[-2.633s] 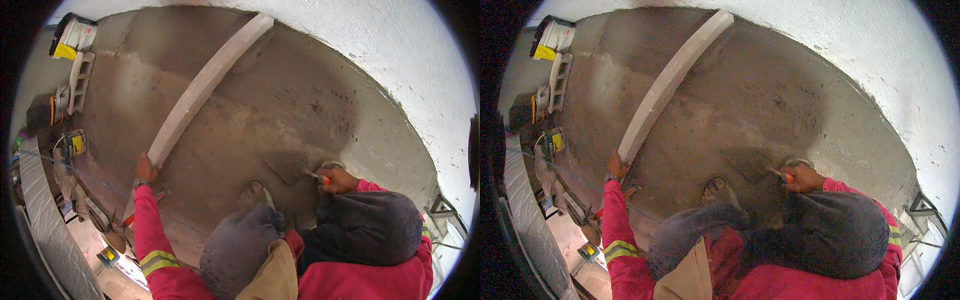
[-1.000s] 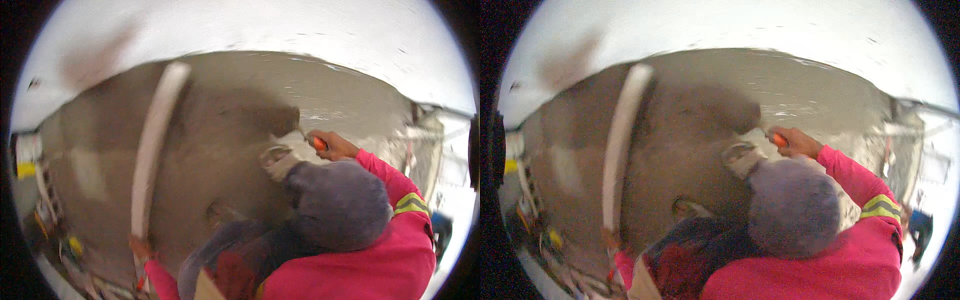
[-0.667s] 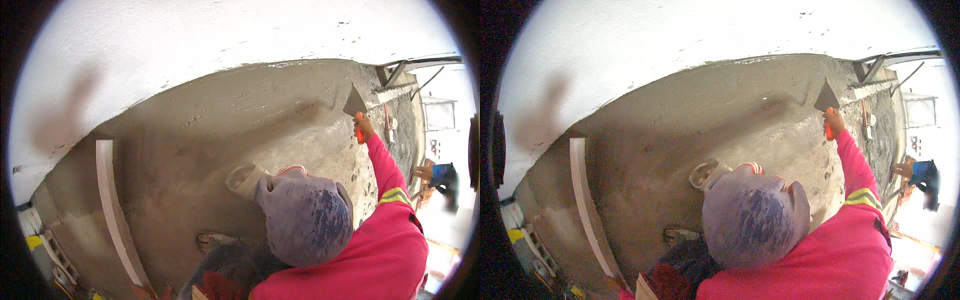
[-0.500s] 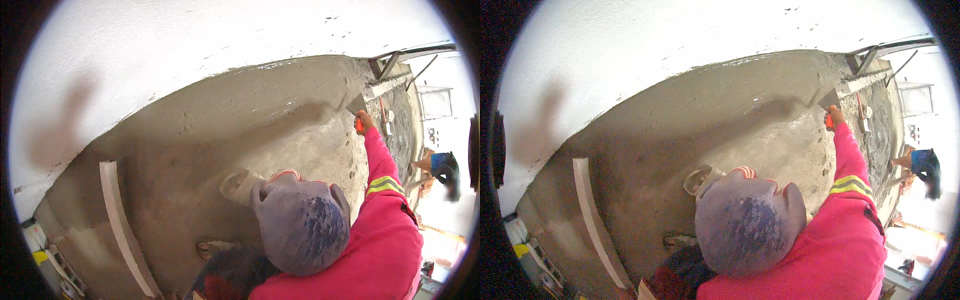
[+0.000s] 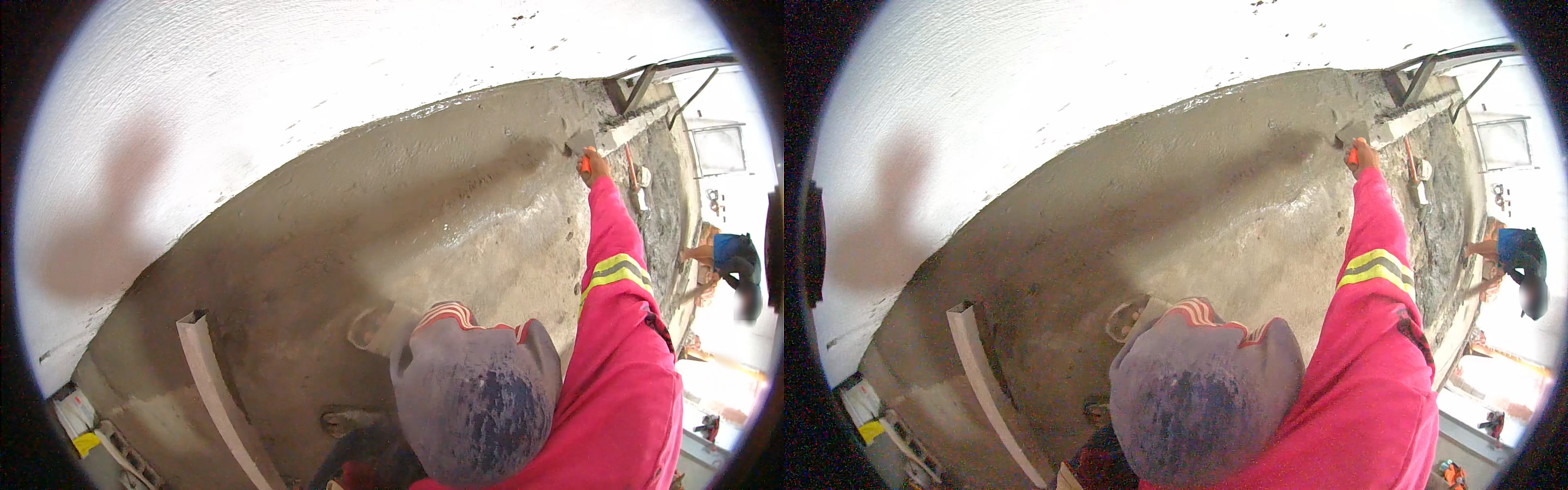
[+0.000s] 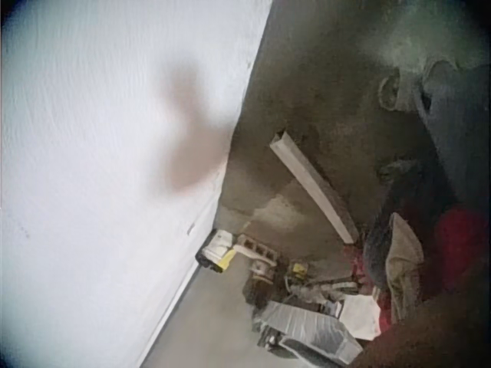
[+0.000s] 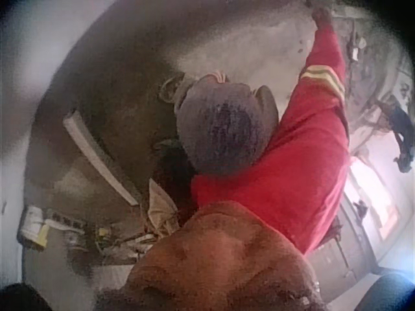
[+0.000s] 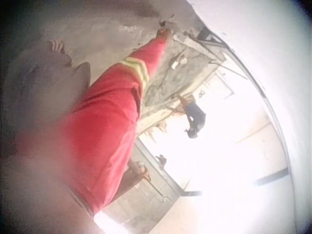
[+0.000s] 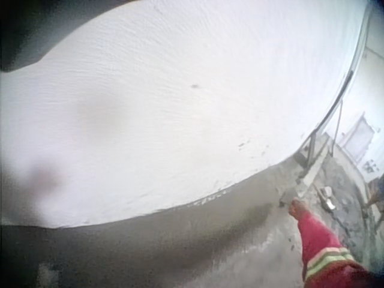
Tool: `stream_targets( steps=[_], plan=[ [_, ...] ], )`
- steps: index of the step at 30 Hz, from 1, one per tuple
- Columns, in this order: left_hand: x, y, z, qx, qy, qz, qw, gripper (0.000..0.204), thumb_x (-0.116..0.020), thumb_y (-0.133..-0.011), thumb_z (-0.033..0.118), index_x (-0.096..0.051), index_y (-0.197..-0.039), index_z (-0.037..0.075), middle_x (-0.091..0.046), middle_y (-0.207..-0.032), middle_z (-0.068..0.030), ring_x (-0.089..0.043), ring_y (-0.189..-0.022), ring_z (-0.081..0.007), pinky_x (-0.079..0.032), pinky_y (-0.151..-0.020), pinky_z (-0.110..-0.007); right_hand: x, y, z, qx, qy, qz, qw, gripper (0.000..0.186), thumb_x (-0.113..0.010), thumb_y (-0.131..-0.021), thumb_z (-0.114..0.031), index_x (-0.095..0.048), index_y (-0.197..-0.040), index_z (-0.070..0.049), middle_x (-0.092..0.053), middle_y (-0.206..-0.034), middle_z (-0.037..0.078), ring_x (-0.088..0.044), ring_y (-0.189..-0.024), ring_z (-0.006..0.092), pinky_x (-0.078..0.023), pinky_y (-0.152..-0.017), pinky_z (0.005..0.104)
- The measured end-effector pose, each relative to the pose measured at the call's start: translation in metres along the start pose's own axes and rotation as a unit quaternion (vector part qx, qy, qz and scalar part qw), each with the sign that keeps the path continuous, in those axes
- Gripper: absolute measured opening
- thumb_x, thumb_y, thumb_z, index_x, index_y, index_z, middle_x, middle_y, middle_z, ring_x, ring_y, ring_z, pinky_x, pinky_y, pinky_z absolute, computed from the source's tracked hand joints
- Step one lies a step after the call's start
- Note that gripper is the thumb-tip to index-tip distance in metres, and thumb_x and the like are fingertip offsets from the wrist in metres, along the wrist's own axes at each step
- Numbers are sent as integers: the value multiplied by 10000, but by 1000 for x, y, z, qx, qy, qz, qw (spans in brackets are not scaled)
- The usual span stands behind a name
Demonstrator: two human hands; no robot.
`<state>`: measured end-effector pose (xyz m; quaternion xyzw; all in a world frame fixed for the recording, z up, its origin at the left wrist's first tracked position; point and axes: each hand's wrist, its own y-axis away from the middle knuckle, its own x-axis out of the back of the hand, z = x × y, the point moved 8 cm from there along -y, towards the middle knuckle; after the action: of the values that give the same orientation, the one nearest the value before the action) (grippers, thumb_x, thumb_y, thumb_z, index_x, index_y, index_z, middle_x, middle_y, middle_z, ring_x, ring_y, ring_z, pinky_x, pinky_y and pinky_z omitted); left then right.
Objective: The person uses a trowel to spread and smooth wet concrete on a floor surface. They repeatedly use a long straight edge to level the concrete, moving it back and forth across the area to ensure a flat finish.
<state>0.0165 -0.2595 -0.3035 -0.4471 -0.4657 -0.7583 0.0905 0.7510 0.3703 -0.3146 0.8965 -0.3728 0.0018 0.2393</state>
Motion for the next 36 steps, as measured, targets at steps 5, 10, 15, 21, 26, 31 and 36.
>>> stream_targets(
  steps=[5,10,15,21,26,31,36],
  plan=[
    [-26,-8,26,-21,22,-39,999,696,-703,-675,261,-421,-1281,68,-533,-1212,-141,-532,-1091,-313,-437,-883,-416,16,-69,-42,116,89,-80,986,155,-595,-811,-87,-494,-918,-42,-508,-693,62,-507,-500,145,-453,-409,251],
    [7,-10,16,12,-13,-8,1000,713,-714,-661,279,-423,-1280,76,-526,-1222,-138,-525,-1101,-312,-430,-892,-424,-53,-18,17,-32,-64,-101,992,170,-582,-808,-61,-487,-944,-28,-499,-699,59,-501,-536,154,-426,-421,251],
    [10,-32,17,2,-19,1,1000,730,-725,-648,297,-425,-1278,84,-519,-1231,-135,-518,-1111,-312,-423,-900,-431,-72,-5,2,-43,-125,-156,979,190,-559,-816,-54,-469,-978,-15,-496,-732,66,-501,-550,143,-418,-422,231],
    [26,-55,9,4,-43,40,998,751,-739,-631,319,-427,-1277,94,-511,-1243,-132,-510,-1122,-311,-415,-911,-440,-83,17,11,-24,-124,-180,975,175,-550,-840,-80,-450,-979,-43,-501,-772,55,-493,-565,116,-418,-418,202],
    [65,-77,-20,16,-82,113,990,769,-750,-618,337,-428,-1275,102,-504,-1253,-129,-503,-1132,-310,-408,-919,-447,-85,48,9,24,-129,-218,967,180,-545,-855,-107,-461,-1005,-52,-507,-799,42,-495,-590,103,-413,-437,198],
    [116,-75,-109,71,-118,198,970,786,-761,-604,356,-430,-1274,110,-497,-1263,-126,-496,-1142,-309,-402,-928,-454,-105,96,-6,37,-50,-311,949,295,-551,-848,-141,-470,-1130,-108,-490,-811,-5,-462,-602,76,-379,-463,196],
    [188,-52,-209,180,-168,234,941,804,-772,-590,374,-432,-1273,118,-490,-1272,-123,-489,-1152,-309,-395,-937,-461,-102,184,7,30,25,-365,930,420,-520,-879,-161,-414,-1281,-100,-513,-861,-36,-437,-609,25,-369,-453,145]
  ],
)
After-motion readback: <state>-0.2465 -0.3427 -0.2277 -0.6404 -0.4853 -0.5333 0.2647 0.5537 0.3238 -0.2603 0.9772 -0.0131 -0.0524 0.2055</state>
